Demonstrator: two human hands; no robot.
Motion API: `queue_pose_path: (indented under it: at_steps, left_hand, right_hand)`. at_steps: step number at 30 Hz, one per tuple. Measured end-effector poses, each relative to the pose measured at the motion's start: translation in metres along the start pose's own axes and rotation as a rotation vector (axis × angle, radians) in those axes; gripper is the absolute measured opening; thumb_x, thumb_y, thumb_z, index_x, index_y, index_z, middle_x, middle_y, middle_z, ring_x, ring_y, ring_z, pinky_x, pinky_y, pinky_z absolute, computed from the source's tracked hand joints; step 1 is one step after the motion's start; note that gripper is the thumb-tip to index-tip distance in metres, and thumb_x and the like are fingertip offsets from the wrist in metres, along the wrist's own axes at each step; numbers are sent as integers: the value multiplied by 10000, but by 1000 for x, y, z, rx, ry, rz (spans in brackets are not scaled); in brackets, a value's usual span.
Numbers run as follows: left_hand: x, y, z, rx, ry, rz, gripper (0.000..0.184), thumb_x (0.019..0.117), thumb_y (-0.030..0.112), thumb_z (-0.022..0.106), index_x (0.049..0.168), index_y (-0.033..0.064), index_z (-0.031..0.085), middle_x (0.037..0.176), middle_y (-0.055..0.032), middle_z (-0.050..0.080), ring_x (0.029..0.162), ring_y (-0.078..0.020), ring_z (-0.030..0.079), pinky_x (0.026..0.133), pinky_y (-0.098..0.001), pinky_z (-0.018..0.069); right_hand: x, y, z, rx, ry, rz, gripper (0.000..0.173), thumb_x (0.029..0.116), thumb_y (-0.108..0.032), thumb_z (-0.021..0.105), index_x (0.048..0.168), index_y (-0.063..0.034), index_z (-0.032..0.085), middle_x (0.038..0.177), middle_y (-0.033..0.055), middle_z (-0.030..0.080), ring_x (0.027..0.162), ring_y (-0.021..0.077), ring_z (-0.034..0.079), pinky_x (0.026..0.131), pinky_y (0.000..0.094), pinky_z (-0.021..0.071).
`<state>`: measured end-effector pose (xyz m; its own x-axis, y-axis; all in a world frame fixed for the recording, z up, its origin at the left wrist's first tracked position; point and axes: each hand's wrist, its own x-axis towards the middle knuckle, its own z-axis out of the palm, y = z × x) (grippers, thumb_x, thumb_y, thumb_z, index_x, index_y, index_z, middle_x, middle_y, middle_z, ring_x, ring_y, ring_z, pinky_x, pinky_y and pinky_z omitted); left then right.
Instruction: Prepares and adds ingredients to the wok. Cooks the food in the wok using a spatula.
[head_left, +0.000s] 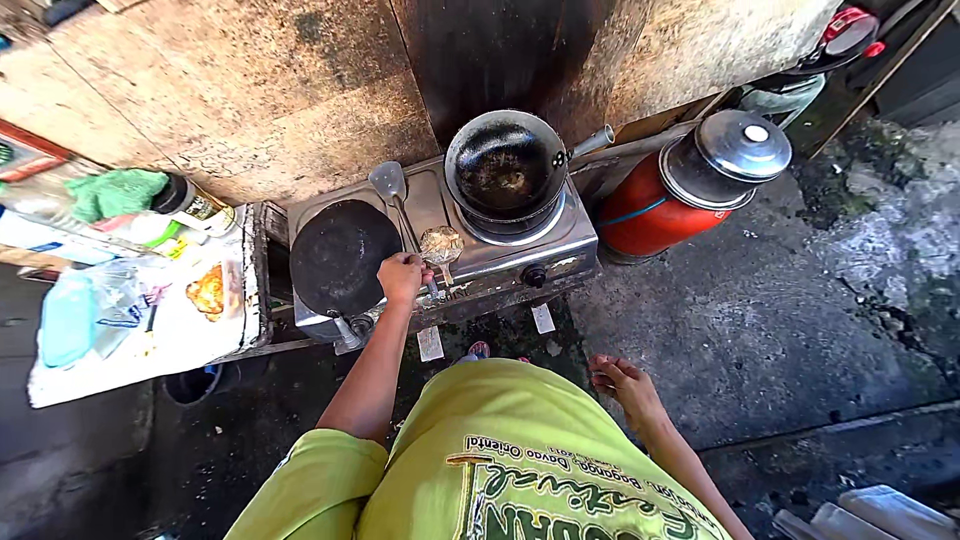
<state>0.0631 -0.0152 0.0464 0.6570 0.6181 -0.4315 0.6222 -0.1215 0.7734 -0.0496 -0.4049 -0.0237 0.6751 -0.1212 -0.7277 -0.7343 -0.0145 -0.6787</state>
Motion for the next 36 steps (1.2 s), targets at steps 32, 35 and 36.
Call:
queue_pose_path:
  at_steps: [32,35,36]
  left_hand:
    - [76,184,121,850,-247,297,291,981,167,619,1168,-54,654,1202,-232,680,1070,-327,707,927,-525,565]
    - [68,190,123,1045,-191,356,325,957,183,654,1153,-76,660,1287,-279,639,1232,-409,623,980,-602,507]
    - [68,189,125,1104,-182,373,329,953,184,660,1146,-83,663,1288,-286,638,1240,-420,617,972,-611,507]
  right_hand:
    - [-62,72,-14,267,364,149,221,1080,-151,545,1182,20,641,945,88,713,710,112,684,660,254,588]
    - [-60,73,-19,269,360,141,223,1077,-162,554,1173,16,647,946,90,719,720,121,694,665,255,593]
    - [-59,73,-21,266,364,142,223,1076,-168,559,1170,12,650,943,87,723,722,120,697,666,255,594]
